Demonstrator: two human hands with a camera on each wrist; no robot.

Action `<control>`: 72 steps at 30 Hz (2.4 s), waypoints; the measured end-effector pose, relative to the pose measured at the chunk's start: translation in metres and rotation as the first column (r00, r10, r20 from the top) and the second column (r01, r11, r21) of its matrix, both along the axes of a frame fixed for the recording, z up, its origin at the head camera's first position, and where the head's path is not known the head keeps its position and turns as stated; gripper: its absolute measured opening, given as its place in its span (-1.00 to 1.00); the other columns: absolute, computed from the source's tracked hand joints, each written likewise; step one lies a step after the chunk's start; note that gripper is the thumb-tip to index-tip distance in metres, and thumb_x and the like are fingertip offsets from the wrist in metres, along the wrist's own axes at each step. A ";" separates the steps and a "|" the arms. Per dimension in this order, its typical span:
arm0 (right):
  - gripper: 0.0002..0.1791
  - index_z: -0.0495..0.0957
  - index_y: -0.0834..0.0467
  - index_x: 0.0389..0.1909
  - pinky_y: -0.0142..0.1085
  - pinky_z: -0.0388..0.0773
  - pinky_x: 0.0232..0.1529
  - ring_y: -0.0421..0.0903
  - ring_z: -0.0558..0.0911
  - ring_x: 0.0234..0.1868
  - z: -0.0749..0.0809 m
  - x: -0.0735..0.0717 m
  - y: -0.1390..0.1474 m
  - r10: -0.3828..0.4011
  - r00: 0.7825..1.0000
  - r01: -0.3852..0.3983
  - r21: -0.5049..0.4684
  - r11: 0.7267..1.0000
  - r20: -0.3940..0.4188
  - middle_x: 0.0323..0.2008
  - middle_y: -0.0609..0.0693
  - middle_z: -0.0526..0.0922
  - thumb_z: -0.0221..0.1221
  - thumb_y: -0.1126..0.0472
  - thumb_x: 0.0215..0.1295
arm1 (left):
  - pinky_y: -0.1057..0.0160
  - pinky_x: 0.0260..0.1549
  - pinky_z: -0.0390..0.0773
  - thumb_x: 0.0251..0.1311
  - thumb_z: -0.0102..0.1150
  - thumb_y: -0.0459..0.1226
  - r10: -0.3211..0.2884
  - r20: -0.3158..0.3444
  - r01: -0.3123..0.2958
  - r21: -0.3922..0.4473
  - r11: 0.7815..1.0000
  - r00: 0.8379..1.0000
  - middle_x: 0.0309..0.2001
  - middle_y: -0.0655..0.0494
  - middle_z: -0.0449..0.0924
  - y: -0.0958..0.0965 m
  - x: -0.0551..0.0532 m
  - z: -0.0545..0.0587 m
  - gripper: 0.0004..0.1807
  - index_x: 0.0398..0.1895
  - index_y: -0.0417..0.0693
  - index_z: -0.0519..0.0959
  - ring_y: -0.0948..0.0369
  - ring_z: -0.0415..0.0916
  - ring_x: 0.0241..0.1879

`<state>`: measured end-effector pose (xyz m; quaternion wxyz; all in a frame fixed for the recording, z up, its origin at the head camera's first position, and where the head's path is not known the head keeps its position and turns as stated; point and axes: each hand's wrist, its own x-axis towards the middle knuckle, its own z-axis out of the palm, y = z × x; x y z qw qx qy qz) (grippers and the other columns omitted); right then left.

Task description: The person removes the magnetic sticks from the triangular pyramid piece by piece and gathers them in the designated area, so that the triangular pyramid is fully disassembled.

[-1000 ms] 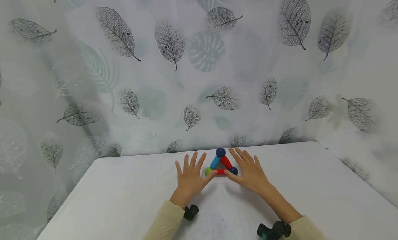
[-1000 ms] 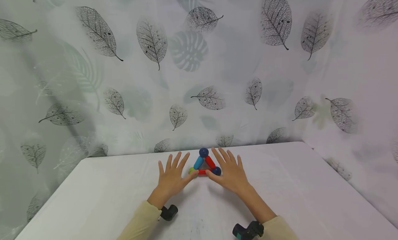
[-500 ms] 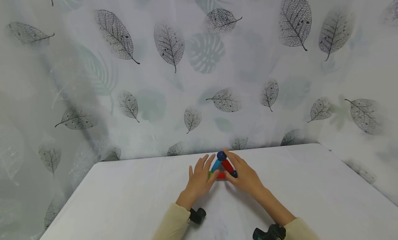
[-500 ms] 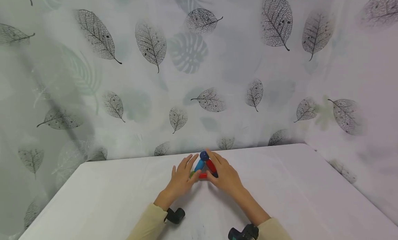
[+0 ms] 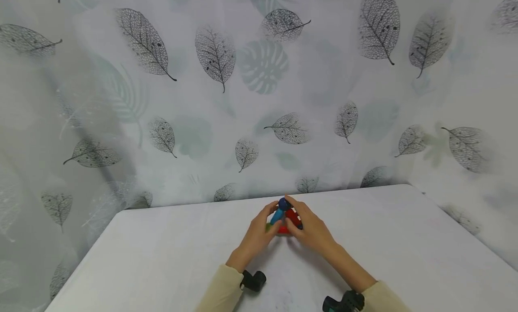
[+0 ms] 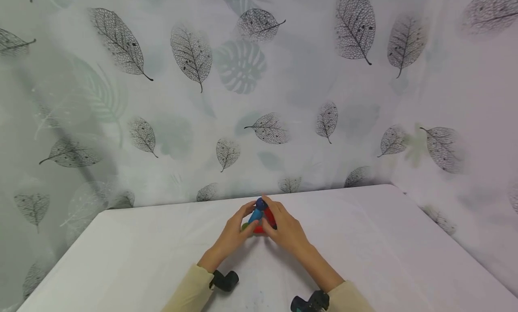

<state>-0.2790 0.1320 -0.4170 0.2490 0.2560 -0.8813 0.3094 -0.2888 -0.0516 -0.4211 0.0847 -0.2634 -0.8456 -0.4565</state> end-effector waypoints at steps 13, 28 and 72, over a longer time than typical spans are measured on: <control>-0.50 0.43 0.13 0.21 -0.36 0.62 -0.27 -0.12 0.63 -0.26 0.000 -0.004 0.001 0.115 0.993 -0.113 -0.122 0.986 0.010 -0.13 0.05 0.61 0.29 0.21 0.26 | -0.02 0.00 0.55 0.33 0.18 -0.15 0.051 0.028 -0.053 0.105 0.993 0.998 -0.09 -0.07 0.63 0.001 0.002 0.002 -0.62 0.07 -0.23 0.50 0.02 0.60 -0.08; -0.53 0.44 0.06 0.20 -0.38 0.61 -0.31 -0.13 0.67 -0.36 0.000 -0.002 0.002 0.086 0.996 -0.083 -0.115 0.990 0.026 -0.14 0.06 0.64 0.28 0.19 0.28 | 0.14 -0.08 0.58 0.34 0.17 -0.15 0.051 -0.002 -0.051 0.093 0.994 0.999 -0.10 0.01 0.64 0.000 -0.001 -0.002 -0.72 -0.03 -0.14 0.57 0.13 0.62 -0.17; -0.50 0.46 0.06 0.19 -0.42 0.57 -0.38 -0.13 0.63 -0.39 0.000 0.000 -0.002 0.029 0.999 -0.025 -0.114 0.993 0.036 -0.23 0.02 0.60 0.31 0.21 0.22 | 0.26 -0.20 0.55 0.28 0.17 -0.31 0.277 0.125 -0.287 0.071 0.955 0.953 -0.25 -0.03 0.62 -0.040 -0.018 -0.018 -0.84 -0.20 -0.25 0.62 0.16 0.51 -0.25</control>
